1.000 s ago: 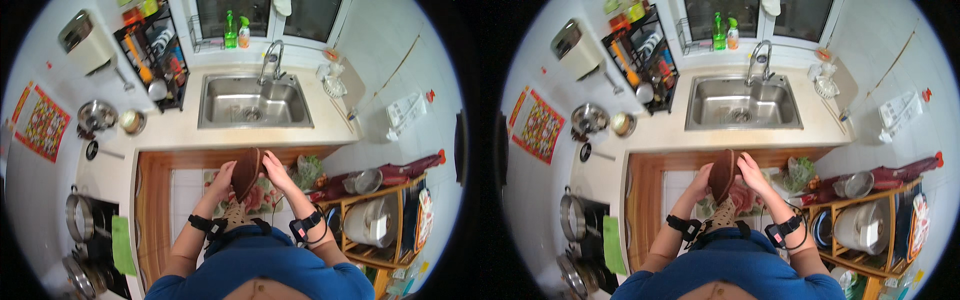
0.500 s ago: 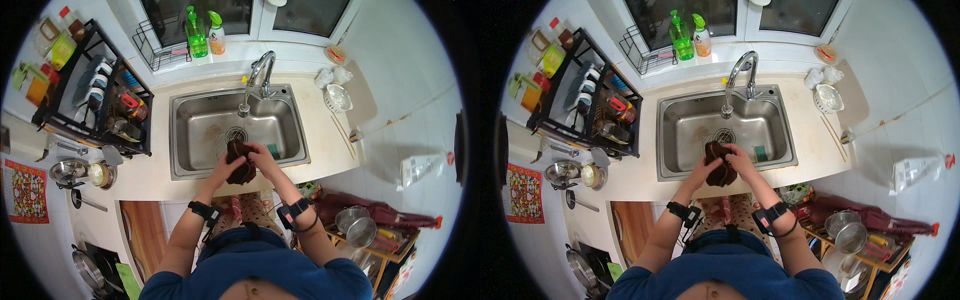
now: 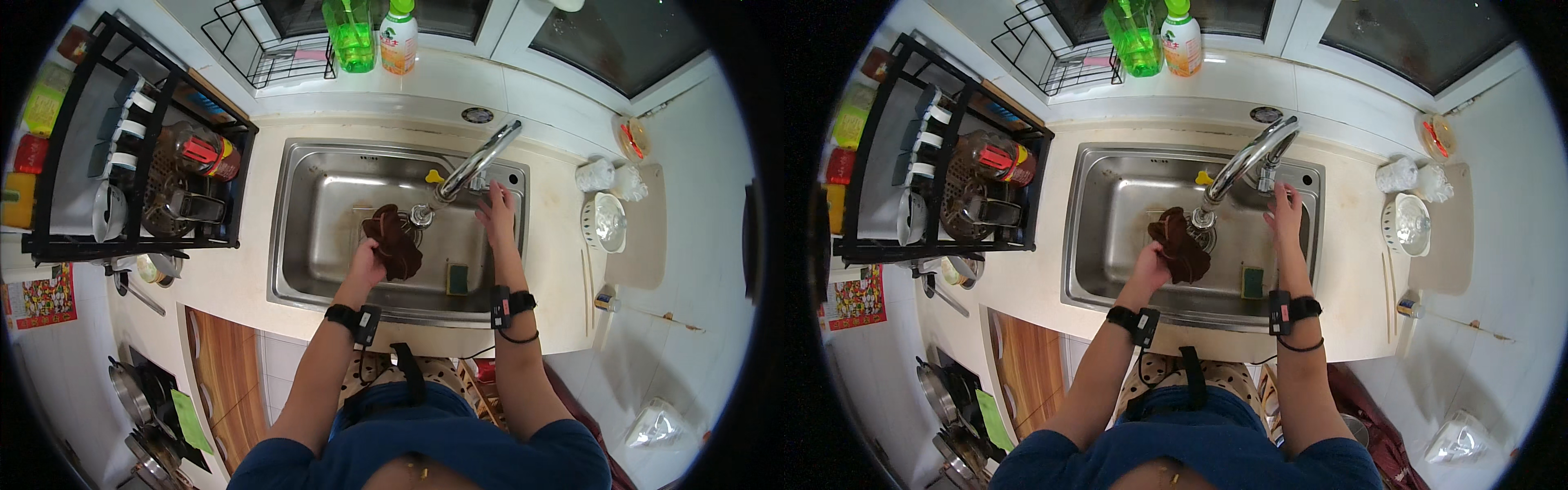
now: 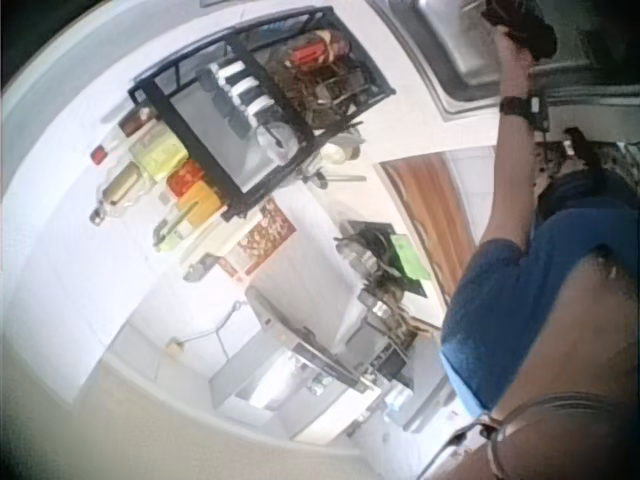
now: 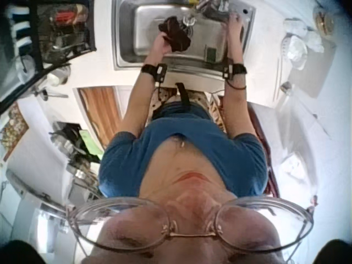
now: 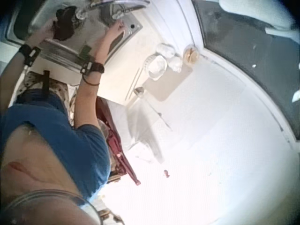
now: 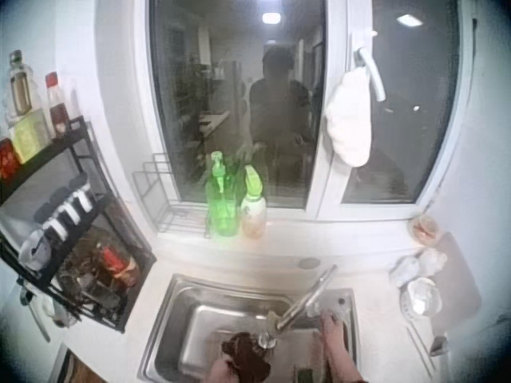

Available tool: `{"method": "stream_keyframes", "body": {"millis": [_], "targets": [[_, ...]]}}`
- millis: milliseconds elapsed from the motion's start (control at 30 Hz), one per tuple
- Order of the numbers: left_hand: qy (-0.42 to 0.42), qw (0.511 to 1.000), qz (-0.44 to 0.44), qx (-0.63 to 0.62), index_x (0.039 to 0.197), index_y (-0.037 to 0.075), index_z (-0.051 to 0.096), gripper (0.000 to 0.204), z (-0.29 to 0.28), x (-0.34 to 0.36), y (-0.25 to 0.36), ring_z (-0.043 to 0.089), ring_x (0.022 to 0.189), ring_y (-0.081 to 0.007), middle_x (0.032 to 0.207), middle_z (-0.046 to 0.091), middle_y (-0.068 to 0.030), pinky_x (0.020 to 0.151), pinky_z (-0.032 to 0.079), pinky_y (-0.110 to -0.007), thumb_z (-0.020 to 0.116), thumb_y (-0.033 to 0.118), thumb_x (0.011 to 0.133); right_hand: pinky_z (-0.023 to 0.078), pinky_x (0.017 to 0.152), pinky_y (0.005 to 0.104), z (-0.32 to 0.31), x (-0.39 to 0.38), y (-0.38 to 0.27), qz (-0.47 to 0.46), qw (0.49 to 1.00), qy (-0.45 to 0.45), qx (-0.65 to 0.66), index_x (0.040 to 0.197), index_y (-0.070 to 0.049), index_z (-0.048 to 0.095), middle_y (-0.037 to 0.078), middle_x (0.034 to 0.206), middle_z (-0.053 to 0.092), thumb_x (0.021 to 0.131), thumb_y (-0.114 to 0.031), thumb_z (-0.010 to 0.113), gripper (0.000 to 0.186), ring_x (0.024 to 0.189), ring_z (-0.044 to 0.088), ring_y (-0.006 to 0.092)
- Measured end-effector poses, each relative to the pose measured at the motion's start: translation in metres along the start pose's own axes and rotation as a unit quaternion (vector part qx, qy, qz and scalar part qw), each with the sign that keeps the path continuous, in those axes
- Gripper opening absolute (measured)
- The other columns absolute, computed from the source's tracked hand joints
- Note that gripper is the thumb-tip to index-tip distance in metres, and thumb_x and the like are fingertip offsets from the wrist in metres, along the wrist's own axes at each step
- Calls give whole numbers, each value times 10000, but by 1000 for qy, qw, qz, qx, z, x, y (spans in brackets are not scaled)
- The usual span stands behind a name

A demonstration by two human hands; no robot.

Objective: The person wipes a small cabinet, a globe, and a glass jar with a brown cloth. They then walk to the kitchen and rinse the cloth under running water in the sink.

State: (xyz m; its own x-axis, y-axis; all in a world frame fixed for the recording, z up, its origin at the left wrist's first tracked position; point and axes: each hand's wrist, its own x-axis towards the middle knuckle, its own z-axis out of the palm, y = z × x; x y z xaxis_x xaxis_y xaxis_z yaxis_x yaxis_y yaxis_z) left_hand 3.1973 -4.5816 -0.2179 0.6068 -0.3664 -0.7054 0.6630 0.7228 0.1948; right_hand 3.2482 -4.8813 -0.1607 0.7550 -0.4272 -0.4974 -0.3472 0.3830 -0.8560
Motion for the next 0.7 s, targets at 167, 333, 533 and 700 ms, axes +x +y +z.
{"method": "stream_keyframes", "body": {"millis": [167, 333, 533, 700], "targets": [[-23, 999, -23, -30, 1318, 56, 501, 475, 18, 37, 5, 518, 1215, -314, 1314, 559, -134, 1077, 383, -474, 485, 191, 863, 504, 758, 282, 9, 27, 41, -132, 989, 44, -53, 1130, -75, 500, 63, 1054, 604, 974, -200, 585, 217, 871, 592, 141], [-41, 996, -24, -80, 1344, 77, 492, 459, 42, 47, 2, 524, 1208, -293, 1316, 560, -112, 1066, 387, -462, 523, 326, 959, 498, 865, 298, 11, 8, 70, -152, 980, 21, 128, 1190, -34, 493, 97, 1168, 585, 970, -175, 601, 283, 1032, 593, 168], [-6, 999, -41, 0, 1349, 75, 499, 410, 37, 70, -14, 557, 1133, -257, 1266, 584, -106, 1005, 421, -380, 501, 253, 981, 465, 915, 310, 42, -18, 132, 53, 989, -120, -62, 1336, -70, 466, 61, 1228, 566, 920, -107, 621, 446, 1084, 556, 170], [40, 915, 131, 381, 1283, 14, 552, 394, 23, 59, -11, 559, 1045, -208, 1158, 609, -101, 936, 425, -327, 491, 214, 949, 484, 908, 318, 44, -1, 185, 159, 972, -124, -124, 1297, -89, 493, 25, 1203, 572, 902, 3, 598, 419, 1073, 560, 155]]}}
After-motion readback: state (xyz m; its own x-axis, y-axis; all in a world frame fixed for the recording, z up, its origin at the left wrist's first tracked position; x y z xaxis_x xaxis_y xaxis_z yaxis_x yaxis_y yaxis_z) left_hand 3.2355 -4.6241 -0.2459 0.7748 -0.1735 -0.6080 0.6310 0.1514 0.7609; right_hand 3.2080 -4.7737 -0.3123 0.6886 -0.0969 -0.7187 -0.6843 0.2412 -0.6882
